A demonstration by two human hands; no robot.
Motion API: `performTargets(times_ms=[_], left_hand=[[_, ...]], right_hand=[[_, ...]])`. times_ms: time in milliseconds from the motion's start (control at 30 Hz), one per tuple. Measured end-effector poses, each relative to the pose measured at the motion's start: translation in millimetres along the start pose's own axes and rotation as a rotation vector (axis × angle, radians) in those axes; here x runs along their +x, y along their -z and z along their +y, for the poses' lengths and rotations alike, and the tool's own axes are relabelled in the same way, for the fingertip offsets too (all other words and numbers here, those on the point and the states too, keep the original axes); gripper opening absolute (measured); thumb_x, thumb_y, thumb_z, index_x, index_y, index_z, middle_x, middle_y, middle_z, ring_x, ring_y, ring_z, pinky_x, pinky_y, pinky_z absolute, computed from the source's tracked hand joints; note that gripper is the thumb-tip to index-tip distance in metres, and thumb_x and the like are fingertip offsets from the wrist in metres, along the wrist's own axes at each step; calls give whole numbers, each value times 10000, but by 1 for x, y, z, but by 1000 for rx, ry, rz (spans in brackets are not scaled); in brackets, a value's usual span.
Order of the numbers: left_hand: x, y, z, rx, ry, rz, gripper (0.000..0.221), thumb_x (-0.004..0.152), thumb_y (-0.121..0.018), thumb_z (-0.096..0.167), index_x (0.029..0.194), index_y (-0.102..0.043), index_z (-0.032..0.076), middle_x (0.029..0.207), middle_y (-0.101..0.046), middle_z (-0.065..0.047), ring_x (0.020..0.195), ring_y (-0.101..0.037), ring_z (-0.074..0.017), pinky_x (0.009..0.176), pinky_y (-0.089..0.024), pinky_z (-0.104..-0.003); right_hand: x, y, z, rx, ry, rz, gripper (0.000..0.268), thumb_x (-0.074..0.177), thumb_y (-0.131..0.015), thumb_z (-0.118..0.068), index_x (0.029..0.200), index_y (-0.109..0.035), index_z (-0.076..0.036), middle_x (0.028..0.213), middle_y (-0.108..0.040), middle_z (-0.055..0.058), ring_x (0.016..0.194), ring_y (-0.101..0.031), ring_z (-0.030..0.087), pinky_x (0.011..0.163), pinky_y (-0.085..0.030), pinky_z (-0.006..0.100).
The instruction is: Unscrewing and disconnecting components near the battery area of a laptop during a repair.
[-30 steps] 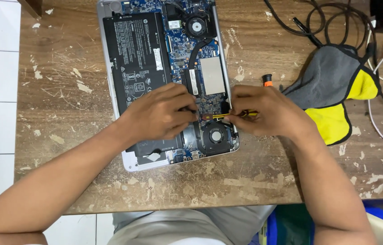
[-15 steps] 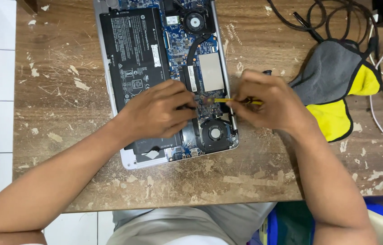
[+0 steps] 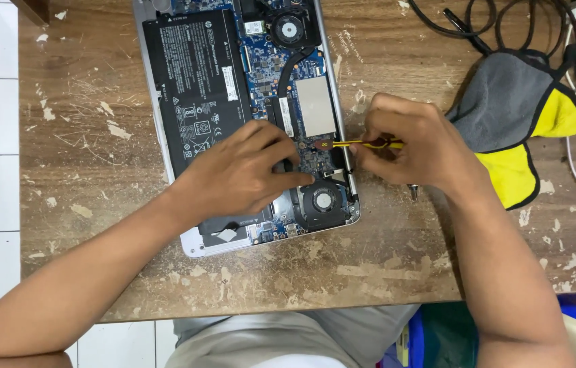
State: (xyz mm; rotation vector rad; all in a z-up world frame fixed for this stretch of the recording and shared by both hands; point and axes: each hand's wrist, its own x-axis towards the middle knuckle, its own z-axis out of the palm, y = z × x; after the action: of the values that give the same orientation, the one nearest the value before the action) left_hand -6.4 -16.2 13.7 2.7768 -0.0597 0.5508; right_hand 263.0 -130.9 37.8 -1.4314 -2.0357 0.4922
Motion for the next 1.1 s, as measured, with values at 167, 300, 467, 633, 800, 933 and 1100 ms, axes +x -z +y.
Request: performTargets(times_ms=[167, 300, 467, 633, 800, 933, 1100], left_hand=[[-2, -5, 5, 34, 5, -14, 161, 900, -684, 110, 963, -819, 170, 964, -745, -121, 984, -687, -314, 957, -514, -435], [-3, -12, 7, 96, -7, -40, 151, 897, -710, 141, 993, -820, 182, 946, -742, -116, 973, -704, -299, 971, -540, -412], [-5, -20, 4, 127, -21, -42, 145, 899, -714, 153, 1006, -810, 175, 956, -733, -112, 983, -704, -302, 980, -547, -417], [-4, -15, 5, 84, -33, 12, 121, 844, -759, 123, 948, -814, 149, 950, -746, -106, 958, -698, -291, 999, -528, -424], [-5, -15, 4, 46, -19, 140, 100, 821, -758, 109, 910, -799, 131, 932, -736, -96, 958, -679, -282, 1021, -477, -454], [-12, -35, -5, 87, 79, 333, 119, 816, -711, 93, 907, -786, 94, 998, -711, -102, 1000, -649, -305, 996, -480, -478], [-9, -6, 8, 132, 392, 232, 503, 790, -711, 80, 1276, -627, -18, 1258, -593, -212, 1238, -505, -406, 1094, -340, -565]], right_hand=[[2, 2, -1, 1, -7, -25, 143, 778, -784, 8, 744, -649, 44, 690, -612, 144, 508, -569, 255, 393, -445, 300], [-1, 1, -3, -44, -38, 7, 197, 750, -826, -6, 740, -630, 7, 705, -628, 123, 508, -577, 294, 431, -456, 363], [0, 3, -4, -71, -35, 23, 223, 772, -838, -18, 742, -618, -4, 722, -635, 115, 535, -592, 302, 457, -469, 372], [-1, 3, -6, -85, -22, -2, 213, 748, -830, -8, 752, -617, -9, 721, -636, 112, 539, -601, 316, 460, -477, 386], [2, 2, -9, -72, -25, -14, 177, 742, -823, 12, 744, -646, -1, 717, -645, 104, 559, -607, 276, 473, -488, 339], [6, 4, -13, -96, -25, -12, 188, 741, -832, 14, 767, -646, 0, 742, -651, 116, 570, -620, 312, 477, -490, 378], [7, -2, -10, -84, -45, 9, 146, 794, -827, -22, 838, -687, -27, 798, -669, 102, 619, -640, 290, 504, -506, 361]])
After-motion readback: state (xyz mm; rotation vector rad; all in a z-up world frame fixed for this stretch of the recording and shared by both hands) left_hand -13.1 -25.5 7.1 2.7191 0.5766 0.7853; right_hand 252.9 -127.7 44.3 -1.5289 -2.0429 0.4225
